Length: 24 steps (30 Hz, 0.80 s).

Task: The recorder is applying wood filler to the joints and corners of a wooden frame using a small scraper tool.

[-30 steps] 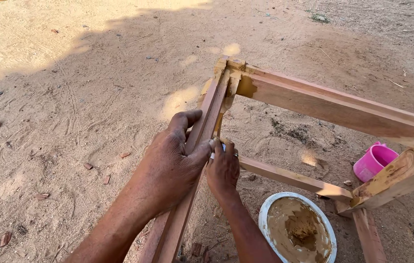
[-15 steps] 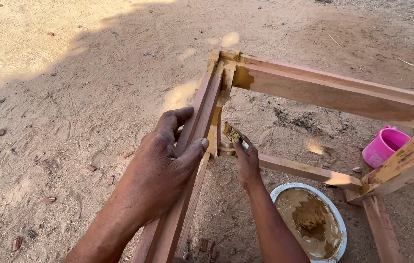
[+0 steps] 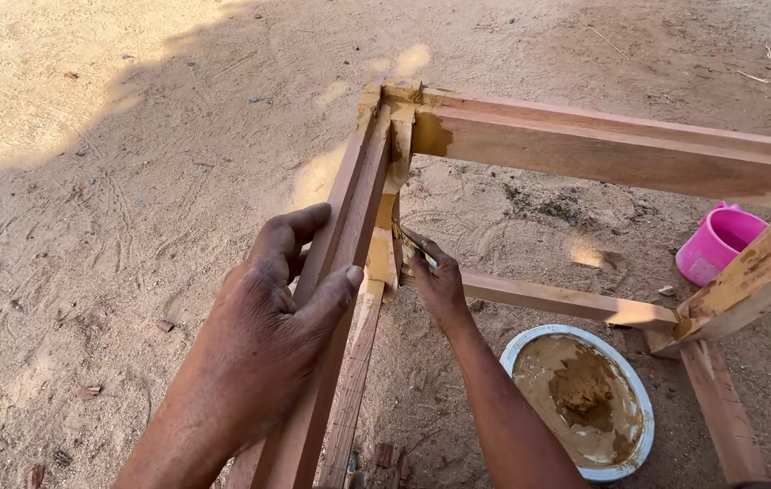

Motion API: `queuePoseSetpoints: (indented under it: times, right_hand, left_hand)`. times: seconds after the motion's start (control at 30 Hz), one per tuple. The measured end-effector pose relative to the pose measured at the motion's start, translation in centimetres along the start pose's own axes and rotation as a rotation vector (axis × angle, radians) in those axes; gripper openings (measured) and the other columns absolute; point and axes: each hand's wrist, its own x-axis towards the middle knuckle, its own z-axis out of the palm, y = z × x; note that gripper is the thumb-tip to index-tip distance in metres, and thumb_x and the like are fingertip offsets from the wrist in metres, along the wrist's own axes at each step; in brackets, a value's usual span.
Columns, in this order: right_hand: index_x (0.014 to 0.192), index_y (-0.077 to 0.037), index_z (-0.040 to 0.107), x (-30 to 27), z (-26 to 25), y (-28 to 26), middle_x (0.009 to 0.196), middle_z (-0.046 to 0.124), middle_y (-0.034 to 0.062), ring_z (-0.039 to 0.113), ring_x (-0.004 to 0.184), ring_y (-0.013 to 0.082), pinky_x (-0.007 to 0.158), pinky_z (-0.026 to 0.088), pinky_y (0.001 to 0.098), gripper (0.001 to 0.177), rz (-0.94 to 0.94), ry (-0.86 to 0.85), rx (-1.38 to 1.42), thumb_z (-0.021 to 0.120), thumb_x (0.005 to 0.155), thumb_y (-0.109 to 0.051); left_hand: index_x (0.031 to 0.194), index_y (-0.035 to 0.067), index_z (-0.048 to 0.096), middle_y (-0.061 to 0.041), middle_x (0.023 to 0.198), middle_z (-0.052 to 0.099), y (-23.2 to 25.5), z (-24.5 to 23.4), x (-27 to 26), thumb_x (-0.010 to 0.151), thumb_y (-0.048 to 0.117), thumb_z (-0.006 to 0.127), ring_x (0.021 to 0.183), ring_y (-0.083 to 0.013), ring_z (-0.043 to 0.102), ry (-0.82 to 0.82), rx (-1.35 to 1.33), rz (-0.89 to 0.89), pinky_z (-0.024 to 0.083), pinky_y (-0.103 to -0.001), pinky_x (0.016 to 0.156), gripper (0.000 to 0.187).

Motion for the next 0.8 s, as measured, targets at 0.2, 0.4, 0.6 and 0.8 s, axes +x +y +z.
queuePoseSetpoints:
  times: [0.2, 0.4, 0.6, 0.8]
  right_hand:
    - [0.137, -0.012, 0.069, 0.6, -1.7, 0.4, 0.087, 0.069, 0.0025, 0.053, 0.070, 0.0108, 0.060, 0.046, 0.0279, 0.037, 0.107, 0.019, -0.080, 0.067, 0.100, -0.018]
    - [0.131, -0.011, 0.072, 0.9, -2.6, -0.1, 0.089, 0.072, 0.0011, 0.062, 0.077, 0.0066, 0.067, 0.054, 0.0240, 0.033, 0.088, 0.084, -0.160, 0.068, 0.098, -0.015]
    - [0.128, -0.012, 0.074, 0.7, -3.6, -1.5, 0.100, 0.075, 0.0010, 0.065, 0.088, 0.0072, 0.079, 0.057, 0.0255, 0.031, -0.025, -0.038, -0.216, 0.070, 0.098, -0.018]
    - [0.125, -0.009, 0.075, 1.8, -3.9, -3.2, 0.101, 0.077, 0.0036, 0.069, 0.094, 0.0095, 0.089, 0.060, 0.0281, 0.030, -0.054, -0.151, -0.063, 0.073, 0.097, -0.017]
  left_hand:
    - [0.156, 0.025, 0.044, -0.022, 0.114, 0.076, 0.2, 0.0, 0.0, 0.099, 0.040, 0.062, 0.070, -0.0319, 0.077, -0.010, 0.028, -0.071, 0.069, -0.048, 0.068, 0.062]
    - [0.152, 0.022, 0.047, -0.020, 0.122, 0.074, -1.0, 0.4, 0.7, 0.095, 0.041, 0.062, 0.090, -0.0318, 0.076, 0.033, -0.007, 0.052, 0.069, -0.048, 0.074, 0.063]
    - [0.153, 0.022, 0.046, -0.018, 0.126, 0.073, -1.3, 0.5, 0.7, 0.095, 0.042, 0.063, 0.092, -0.0319, 0.076, 0.035, -0.004, 0.057, 0.068, -0.048, 0.077, 0.064]
    - [0.153, 0.023, 0.046, -0.020, 0.122, 0.073, -0.7, 0.2, 0.4, 0.095, 0.041, 0.062, 0.085, -0.0307, 0.077, 0.036, 0.014, 0.047, 0.067, -0.046, 0.075, 0.062]
